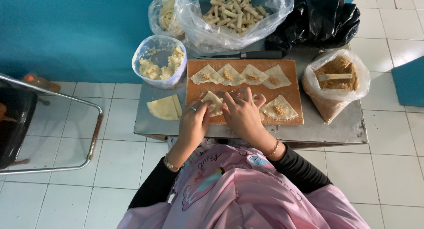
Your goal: The person sits at a small metal table and folds triangular pastry wrappers, spreading a pale paste on them and spooning brown filling from a bag with a wooden spatula. They then fold and pinch each wrapper closed to form filled pastries, working through the pieces arranged on the cutting board.
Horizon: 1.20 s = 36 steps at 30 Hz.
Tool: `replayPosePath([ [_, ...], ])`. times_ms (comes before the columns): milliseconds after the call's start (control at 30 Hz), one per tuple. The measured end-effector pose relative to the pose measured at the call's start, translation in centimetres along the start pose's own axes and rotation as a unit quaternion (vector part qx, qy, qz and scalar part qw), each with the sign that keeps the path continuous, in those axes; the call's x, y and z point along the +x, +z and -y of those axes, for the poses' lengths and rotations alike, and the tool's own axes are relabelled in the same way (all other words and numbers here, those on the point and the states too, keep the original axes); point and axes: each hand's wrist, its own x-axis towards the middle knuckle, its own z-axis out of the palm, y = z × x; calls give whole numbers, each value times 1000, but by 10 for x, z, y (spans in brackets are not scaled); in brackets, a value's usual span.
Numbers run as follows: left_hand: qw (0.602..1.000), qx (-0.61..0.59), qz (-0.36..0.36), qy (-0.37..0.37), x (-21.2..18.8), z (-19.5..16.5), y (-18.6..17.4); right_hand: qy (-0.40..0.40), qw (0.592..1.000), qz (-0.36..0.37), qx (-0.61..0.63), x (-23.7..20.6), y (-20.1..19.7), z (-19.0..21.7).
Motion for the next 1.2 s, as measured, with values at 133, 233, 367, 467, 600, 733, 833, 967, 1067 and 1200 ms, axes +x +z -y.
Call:
replayPosePath([
  [133, 1000, -28, -4, 14, 3, -2, -3, -19, 999, -18, 22, 2, -3, 1],
  [233, 999, -45, -4, 30, 5, -4, -5, -17, 999, 7, 41, 2, -8, 1],
  [367, 998, -60, -6, 29, 6, -4, -7, -25, 997, -10, 67, 3, -13, 3],
  [467, 998, -61, -4, 33, 7, -2, -6, -33, 996, -20, 80, 5, -16, 4],
  [600, 998, -51, 1, 29, 6, 1, -5, -31, 997, -18, 68, 6, -15, 5],
  [733, 997, -67, 3, 40, 5, 5, -3, -14, 997, 0, 78, 8, -10, 4],
  [833, 997, -67, 2, 40, 3, 7, 1, -23, 988, -9, 151, 10, -4, 5],
  [967, 998, -57, 6, 23, 0, 8, 5, 26, 951, 4, 307, 12, 3, 6],
  [1067, 996, -86, 15, -6, -1, 10, 7, 48, 934, 2, 353, 10, 6, 4],
  [1200, 995, -88, 31, -21, -1, 11, 7, 28, 930, -9, 366, 8, 11, 1],
])
